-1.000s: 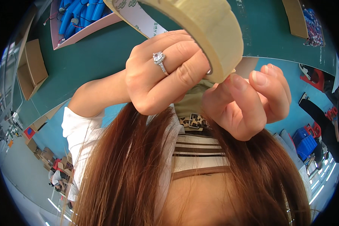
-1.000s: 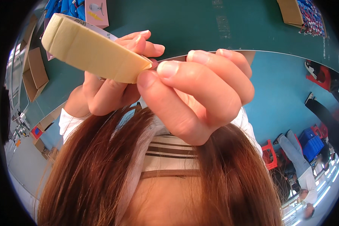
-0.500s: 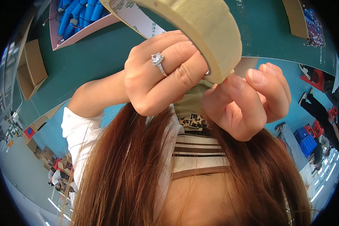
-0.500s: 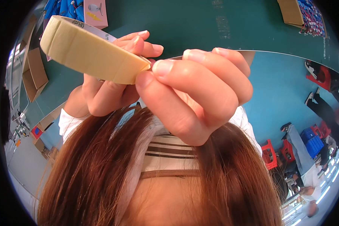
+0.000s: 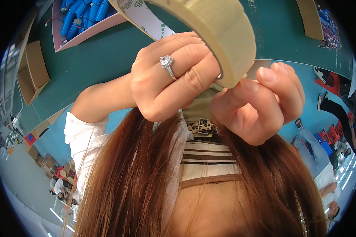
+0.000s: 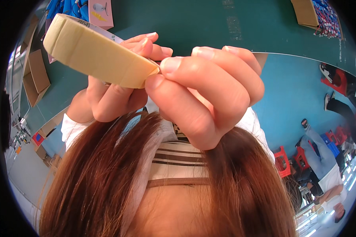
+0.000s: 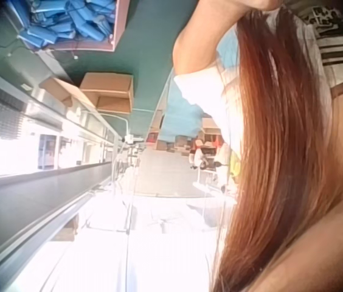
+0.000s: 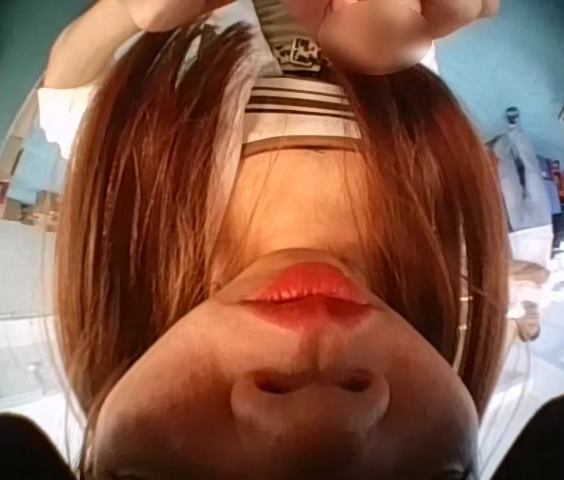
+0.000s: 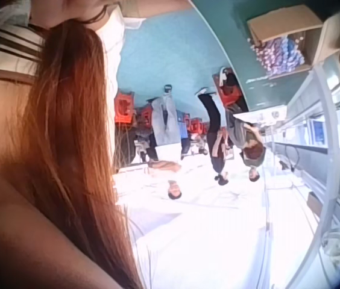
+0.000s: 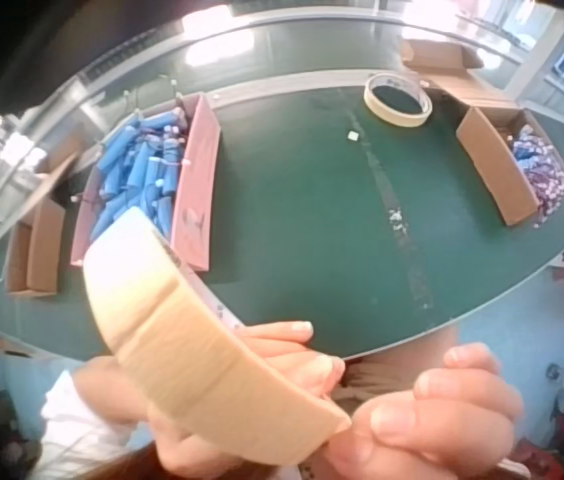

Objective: Manually applying tape to small blue electronic components at an assembly station.

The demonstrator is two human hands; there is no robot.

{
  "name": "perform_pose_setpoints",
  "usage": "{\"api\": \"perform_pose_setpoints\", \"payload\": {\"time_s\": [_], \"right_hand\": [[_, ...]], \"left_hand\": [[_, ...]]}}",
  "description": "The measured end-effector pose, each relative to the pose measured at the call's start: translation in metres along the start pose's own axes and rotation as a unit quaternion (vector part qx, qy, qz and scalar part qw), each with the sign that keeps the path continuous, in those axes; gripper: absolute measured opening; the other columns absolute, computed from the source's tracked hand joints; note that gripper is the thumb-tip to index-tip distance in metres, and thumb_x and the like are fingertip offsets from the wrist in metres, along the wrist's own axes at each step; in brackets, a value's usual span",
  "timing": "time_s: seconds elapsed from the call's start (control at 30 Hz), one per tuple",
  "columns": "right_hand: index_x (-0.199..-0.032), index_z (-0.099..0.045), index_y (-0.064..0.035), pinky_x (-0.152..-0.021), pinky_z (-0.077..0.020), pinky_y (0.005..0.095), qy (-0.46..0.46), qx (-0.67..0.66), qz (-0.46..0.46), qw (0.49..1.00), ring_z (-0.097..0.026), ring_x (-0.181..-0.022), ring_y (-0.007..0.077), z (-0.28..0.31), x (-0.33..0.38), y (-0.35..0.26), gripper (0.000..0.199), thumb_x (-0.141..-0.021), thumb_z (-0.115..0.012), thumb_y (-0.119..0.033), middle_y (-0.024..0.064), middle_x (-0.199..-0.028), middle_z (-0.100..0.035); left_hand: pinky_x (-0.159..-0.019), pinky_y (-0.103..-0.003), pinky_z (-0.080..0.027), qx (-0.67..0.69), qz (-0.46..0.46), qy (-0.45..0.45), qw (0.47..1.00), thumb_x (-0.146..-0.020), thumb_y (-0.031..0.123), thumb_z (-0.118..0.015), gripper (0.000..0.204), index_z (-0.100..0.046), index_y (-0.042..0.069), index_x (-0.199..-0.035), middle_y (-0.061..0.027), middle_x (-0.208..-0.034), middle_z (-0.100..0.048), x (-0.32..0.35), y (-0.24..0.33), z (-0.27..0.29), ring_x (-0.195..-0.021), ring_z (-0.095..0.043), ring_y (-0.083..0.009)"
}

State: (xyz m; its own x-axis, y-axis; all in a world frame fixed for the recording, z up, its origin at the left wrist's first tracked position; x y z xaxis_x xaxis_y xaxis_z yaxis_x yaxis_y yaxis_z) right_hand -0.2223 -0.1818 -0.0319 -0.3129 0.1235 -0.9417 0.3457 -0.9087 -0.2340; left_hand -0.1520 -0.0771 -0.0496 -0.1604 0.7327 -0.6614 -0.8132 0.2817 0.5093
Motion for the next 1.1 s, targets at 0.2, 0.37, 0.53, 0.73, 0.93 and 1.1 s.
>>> {"api": "perform_pose_setpoints", "payload": {"time_s": [0.2,0.37,0.53,0.73,0.93,1.1], "right_hand": [[-0.077,-0.051,-0.0071,-0.064,-0.0432,0.0274,-0.02,-0.008,0.009,1.0,-0.049,-0.073,0.0195,-0.002,-0.004,0.002,0.01,-0.08,-0.058,-0.014,0.0076,-0.079,-0.053],[-0.076,-0.05,-0.006,-0.067,-0.0422,0.0275,0.015,-0.014,-0.053,0.998,-0.049,-0.076,0.0196,-0.01,-0.007,0.002,0.01,-0.08,-0.057,-0.013,0.0101,-0.081,-0.054],[-0.074,-0.048,-0.0069,-0.066,-0.0407,0.0275,0.047,0.024,-0.097,0.994,-0.048,-0.078,0.0194,-0.017,-0.008,-0.001,0.012,-0.081,-0.054,-0.015,0.0118,-0.085,-0.053],[-0.07,-0.044,-0.0086,-0.065,-0.0379,0.027,0.035,0.062,-0.079,0.994,-0.047,-0.077,0.0186,-0.018,-0.008,0.0,0.017,-0.082,-0.051,-0.017,0.0111,-0.087,-0.051],[-0.068,-0.041,-0.0092,-0.063,-0.0364,0.0262,-0.001,0.068,-0.056,0.996,-0.045,-0.075,0.0186,-0.017,-0.005,0.006,0.019,-0.083,-0.049,-0.016,0.0097,-0.086,-0.05],[-0.067,-0.041,-0.0086,-0.064,-0.0367,0.0265,-0.036,0.067,0.009,0.997,-0.044,-0.076,0.0197,-0.013,-0.005,0.01,0.02,-0.083,-0.049,-0.015,0.0087,-0.086,-0.049]], "left_hand": [[-0.09,-0.051,-0.039,0.018,-0.018,0.035,0.999,-0.069,-0.01,-0.059,0.056,-0.037,-0.016,-0.12,-0.0279,-0.101,-0.053,-0.007,0.0,0.0,-0.091,-0.056,-0.0364],[-0.053,-0.035,-0.053,-0.098,-0.085,0.171,0.977,-0.042,0.005,-0.053,0.042,-0.055,-0.015,-0.079,-0.0178,-0.068,-0.054,-0.008,0.0,-0.003,-0.057,-0.057,-0.0265],[-0.054,-0.036,-0.053,-0.09,-0.044,0.158,0.982,-0.034,0.008,-0.033,0.056,-0.054,-0.016,-0.08,-0.0184,-0.068,-0.054,-0.006,0.001,-0.003,-0.056,-0.056,-0.027],[-0.057,-0.036,-0.055,-0.141,-0.057,0.111,0.982,-0.066,-0.013,-0.048,0.016,-0.053,-0.017,-0.081,-0.0187,-0.068,-0.055,-0.011,0.005,-0.002,-0.057,-0.057,-0.0277],[-0.057,-0.034,-0.055,-0.135,0.0,0.139,0.981,-0.052,-0.015,-0.058,0.028,-0.054,-0.016,-0.079,-0.0173,-0.067,-0.056,-0.009,0.005,0.003,-0.056,-0.058,-0.0262],[-0.07,-0.033,-0.052,-0.121,0.046,0.078,0.988,-0.065,-0.015,-0.058,0.041,-0.05,-0.016,-0.104,-0.0238,-0.094,-0.06,-0.007,-0.001,0.003,-0.079,-0.063,-0.0294]]}}
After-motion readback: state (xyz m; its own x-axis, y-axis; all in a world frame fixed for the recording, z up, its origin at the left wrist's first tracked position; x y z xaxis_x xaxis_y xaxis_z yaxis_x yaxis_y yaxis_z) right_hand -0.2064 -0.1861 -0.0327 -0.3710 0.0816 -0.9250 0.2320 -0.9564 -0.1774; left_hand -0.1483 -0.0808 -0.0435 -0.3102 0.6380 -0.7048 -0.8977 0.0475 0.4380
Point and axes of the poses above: each hand's wrist, its own x-axis away from the middle knuckle, its own z-axis out of the back of the hand, y = z × x, the point moved 5 cm from there along -x, towards the middle knuckle
